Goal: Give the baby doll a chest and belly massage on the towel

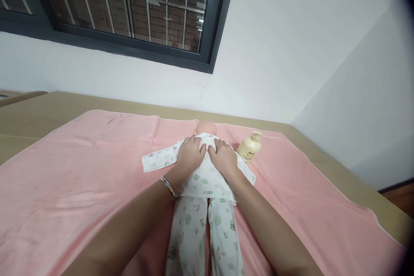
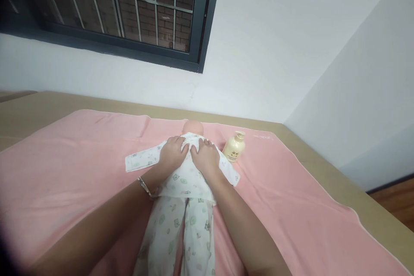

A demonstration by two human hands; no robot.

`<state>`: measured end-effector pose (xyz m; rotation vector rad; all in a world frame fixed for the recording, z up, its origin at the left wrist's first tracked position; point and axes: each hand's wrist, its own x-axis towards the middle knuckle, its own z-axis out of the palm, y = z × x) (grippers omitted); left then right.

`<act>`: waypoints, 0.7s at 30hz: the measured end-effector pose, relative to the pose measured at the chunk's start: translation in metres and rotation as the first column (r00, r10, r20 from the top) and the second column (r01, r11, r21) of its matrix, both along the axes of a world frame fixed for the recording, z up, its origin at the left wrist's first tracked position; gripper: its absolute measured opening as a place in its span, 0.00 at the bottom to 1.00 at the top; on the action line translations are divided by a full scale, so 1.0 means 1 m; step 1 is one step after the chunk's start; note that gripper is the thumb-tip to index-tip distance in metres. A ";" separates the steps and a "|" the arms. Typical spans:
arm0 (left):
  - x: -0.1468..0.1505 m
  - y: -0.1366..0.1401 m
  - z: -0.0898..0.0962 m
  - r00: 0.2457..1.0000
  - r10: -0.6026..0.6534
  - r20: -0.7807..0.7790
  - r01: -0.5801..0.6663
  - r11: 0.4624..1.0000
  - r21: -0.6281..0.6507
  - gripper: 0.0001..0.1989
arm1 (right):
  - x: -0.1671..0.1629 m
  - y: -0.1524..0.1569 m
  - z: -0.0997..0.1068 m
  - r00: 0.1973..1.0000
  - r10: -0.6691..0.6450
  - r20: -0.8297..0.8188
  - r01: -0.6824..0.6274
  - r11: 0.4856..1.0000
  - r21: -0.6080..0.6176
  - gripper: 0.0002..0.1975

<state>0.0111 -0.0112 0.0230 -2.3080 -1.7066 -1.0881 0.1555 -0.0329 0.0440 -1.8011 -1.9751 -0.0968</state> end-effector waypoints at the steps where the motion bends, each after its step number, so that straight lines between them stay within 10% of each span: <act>1: -0.001 0.002 -0.001 1.000 -0.013 0.000 0.013 1.000 -0.022 0.13 | 0.002 0.002 -0.001 1.000 0.028 -0.005 -0.028 1.000 0.003 0.21; 21: -0.004 0.009 -0.003 0.998 -0.059 0.014 0.061 0.993 -0.099 0.20 | 0.005 0.008 -0.009 0.998 0.047 -0.045 -0.050 0.996 -0.070 0.27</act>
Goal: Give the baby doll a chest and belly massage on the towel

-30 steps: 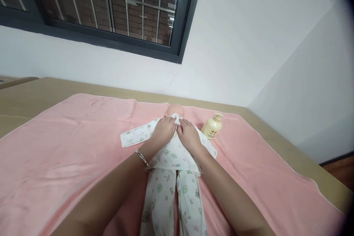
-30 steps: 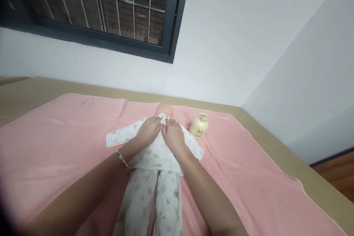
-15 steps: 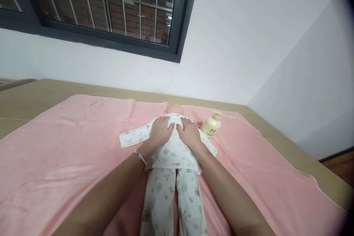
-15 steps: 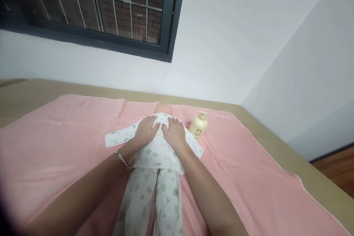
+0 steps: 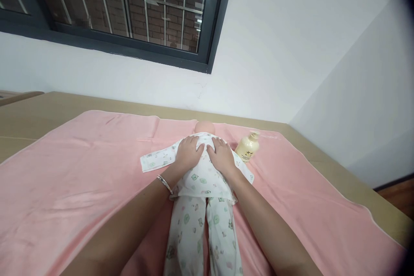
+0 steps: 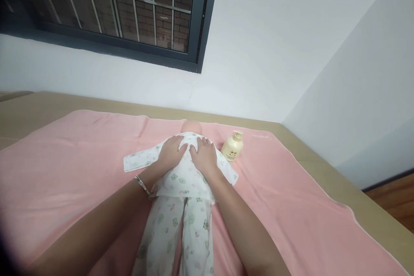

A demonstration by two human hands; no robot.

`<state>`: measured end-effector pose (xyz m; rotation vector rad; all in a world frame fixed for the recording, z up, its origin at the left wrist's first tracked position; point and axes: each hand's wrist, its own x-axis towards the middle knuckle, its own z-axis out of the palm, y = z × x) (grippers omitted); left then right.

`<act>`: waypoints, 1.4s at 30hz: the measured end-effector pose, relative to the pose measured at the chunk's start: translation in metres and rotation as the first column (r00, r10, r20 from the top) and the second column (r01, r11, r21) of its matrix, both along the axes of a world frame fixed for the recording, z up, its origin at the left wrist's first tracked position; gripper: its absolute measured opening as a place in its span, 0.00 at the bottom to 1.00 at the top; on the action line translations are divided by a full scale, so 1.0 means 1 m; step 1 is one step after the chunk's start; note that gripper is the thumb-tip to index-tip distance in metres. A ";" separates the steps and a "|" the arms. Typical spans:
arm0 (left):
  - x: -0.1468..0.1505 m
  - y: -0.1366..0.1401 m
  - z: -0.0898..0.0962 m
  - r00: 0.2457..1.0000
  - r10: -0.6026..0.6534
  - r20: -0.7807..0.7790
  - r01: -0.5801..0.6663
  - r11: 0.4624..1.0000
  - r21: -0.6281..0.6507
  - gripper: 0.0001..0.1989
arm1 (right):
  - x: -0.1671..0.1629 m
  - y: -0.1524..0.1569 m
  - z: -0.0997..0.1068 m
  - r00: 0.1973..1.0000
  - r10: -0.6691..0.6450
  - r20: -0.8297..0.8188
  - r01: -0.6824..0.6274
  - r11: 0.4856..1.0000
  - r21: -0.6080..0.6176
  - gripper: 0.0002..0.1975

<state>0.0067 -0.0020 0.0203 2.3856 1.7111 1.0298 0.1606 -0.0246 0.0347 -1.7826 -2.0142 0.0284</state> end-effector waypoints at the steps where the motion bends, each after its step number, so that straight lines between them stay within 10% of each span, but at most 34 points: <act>1: 0.000 0.000 0.000 1.000 0.000 -0.001 0.000 1.000 0.002 0.20 | 0.000 0.000 -0.001 1.000 -0.003 -0.001 0.003 1.000 -0.004 0.27; 42: -0.001 0.001 -0.002 1.000 -0.007 0.018 0.007 1.000 -0.005 0.20 | 0.001 0.002 -0.002 1.000 0.011 -0.016 -0.011 1.000 -0.005 0.27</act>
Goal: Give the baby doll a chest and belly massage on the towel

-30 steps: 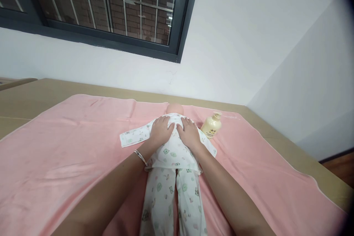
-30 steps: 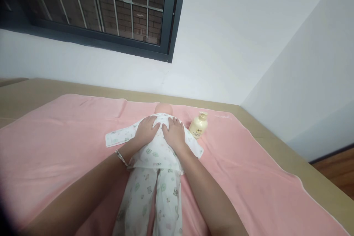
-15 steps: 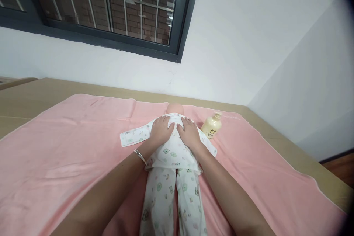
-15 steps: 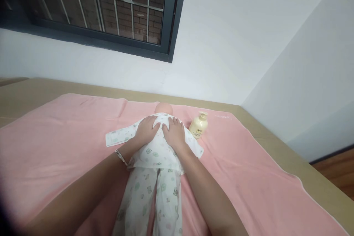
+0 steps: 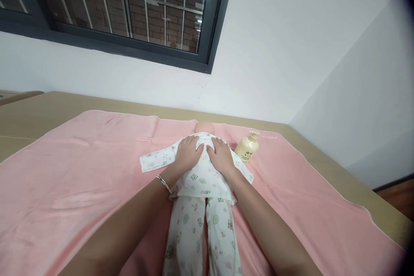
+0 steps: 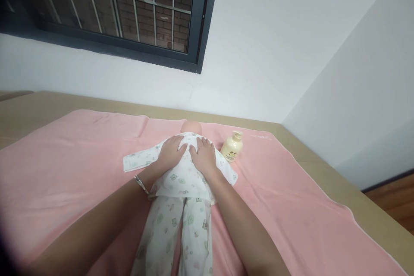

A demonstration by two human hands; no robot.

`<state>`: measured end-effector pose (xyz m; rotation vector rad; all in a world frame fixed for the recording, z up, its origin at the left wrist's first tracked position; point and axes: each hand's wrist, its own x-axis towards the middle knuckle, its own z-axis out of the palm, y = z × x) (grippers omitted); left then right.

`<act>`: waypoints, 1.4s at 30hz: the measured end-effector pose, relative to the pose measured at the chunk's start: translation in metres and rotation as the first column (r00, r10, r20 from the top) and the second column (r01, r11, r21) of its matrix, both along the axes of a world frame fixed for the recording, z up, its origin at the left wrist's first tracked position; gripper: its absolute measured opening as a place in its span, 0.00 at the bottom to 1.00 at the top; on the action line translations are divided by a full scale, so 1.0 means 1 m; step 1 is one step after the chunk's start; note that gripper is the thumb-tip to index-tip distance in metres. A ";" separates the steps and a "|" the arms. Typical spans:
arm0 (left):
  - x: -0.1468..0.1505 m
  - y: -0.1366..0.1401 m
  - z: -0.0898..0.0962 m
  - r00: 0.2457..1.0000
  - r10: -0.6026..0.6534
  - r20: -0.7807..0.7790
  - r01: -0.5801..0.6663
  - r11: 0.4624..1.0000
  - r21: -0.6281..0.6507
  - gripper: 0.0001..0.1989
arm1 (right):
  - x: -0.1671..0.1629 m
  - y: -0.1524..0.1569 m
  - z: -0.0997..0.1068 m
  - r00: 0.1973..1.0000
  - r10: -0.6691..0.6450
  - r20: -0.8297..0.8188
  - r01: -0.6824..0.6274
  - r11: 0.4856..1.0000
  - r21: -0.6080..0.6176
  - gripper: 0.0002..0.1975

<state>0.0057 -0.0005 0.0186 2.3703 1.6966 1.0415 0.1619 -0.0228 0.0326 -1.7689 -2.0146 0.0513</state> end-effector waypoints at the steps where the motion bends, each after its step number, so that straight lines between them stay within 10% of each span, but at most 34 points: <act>1: 0.000 -0.001 0.001 1.000 0.002 -0.001 -0.002 1.000 0.004 0.20 | 0.000 0.000 0.001 1.000 -0.001 0.001 0.001 1.000 -0.005 0.27; 12: 0.009 -0.025 0.023 0.982 0.041 -0.185 -0.023 0.995 0.094 0.13 | -0.013 -0.030 0.026 0.988 0.083 0.134 -0.089 0.995 0.038 0.21; 42: 0.003 -0.002 0.004 0.997 -0.007 -0.076 0.011 0.998 0.061 0.20 | -0.001 0.000 0.012 0.997 0.056 0.048 -0.053 0.997 -0.052 0.29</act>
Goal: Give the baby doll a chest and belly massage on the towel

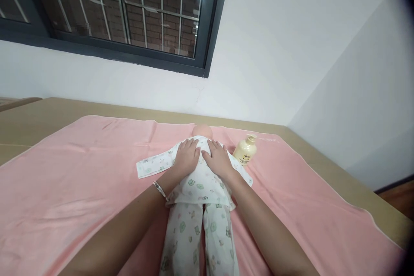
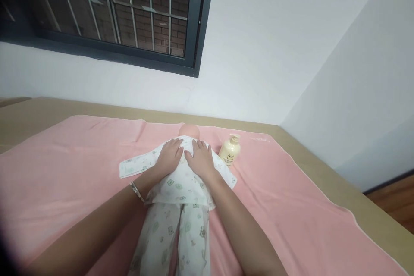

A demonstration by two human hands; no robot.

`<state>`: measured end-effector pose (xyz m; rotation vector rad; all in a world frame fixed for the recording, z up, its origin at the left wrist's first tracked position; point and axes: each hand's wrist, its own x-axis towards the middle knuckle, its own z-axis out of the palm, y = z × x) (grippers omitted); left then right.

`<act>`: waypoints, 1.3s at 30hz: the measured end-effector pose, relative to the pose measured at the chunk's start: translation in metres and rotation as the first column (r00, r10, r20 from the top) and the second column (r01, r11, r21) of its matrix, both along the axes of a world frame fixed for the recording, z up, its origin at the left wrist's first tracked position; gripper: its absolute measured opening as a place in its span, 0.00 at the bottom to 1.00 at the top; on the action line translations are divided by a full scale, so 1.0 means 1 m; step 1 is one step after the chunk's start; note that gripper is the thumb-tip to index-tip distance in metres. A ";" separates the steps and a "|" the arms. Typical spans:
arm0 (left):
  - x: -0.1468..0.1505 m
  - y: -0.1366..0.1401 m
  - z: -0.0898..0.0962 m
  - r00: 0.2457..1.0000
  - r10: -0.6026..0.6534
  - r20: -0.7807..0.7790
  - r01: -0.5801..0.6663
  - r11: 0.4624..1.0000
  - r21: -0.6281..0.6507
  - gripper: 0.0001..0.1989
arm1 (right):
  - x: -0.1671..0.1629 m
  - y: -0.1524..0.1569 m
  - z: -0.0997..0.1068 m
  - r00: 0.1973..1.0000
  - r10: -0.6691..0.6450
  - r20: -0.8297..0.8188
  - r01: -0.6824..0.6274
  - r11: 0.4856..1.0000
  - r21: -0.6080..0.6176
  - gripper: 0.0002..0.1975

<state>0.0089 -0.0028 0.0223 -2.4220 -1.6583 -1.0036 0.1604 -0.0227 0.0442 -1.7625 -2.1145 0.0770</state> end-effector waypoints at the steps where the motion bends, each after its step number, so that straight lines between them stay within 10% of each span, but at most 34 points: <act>1: 0.000 0.001 0.000 1.000 -0.024 -0.003 0.024 1.000 0.003 0.20 | -0.001 -0.001 0.000 1.000 0.010 0.008 -0.010 1.000 0.011 0.28; 12: 0.007 -0.024 0.006 0.990 0.142 0.015 -0.143 0.985 0.091 0.15 | -0.023 -0.036 0.015 0.978 -0.149 0.147 0.143 0.988 0.052 0.24; 22: -0.001 0.000 -0.002 0.995 -0.093 0.037 0.089 0.991 0.098 0.17 | -0.001 -0.003 0.001 0.997 0.064 0.044 -0.069 0.990 0.126 0.24; 32: 0.005 -0.019 -0.001 0.984 0.157 0.090 -0.171 0.969 0.181 0.14 | -0.015 -0.027 0.007 0.985 -0.138 0.107 0.111 0.967 0.229 0.18; 39: -0.003 0.001 -0.007 0.999 -0.030 0.044 0.026 0.995 0.099 0.18 | -0.005 -0.005 -0.002 0.999 -0.042 0.021 0.040 0.995 0.090 0.29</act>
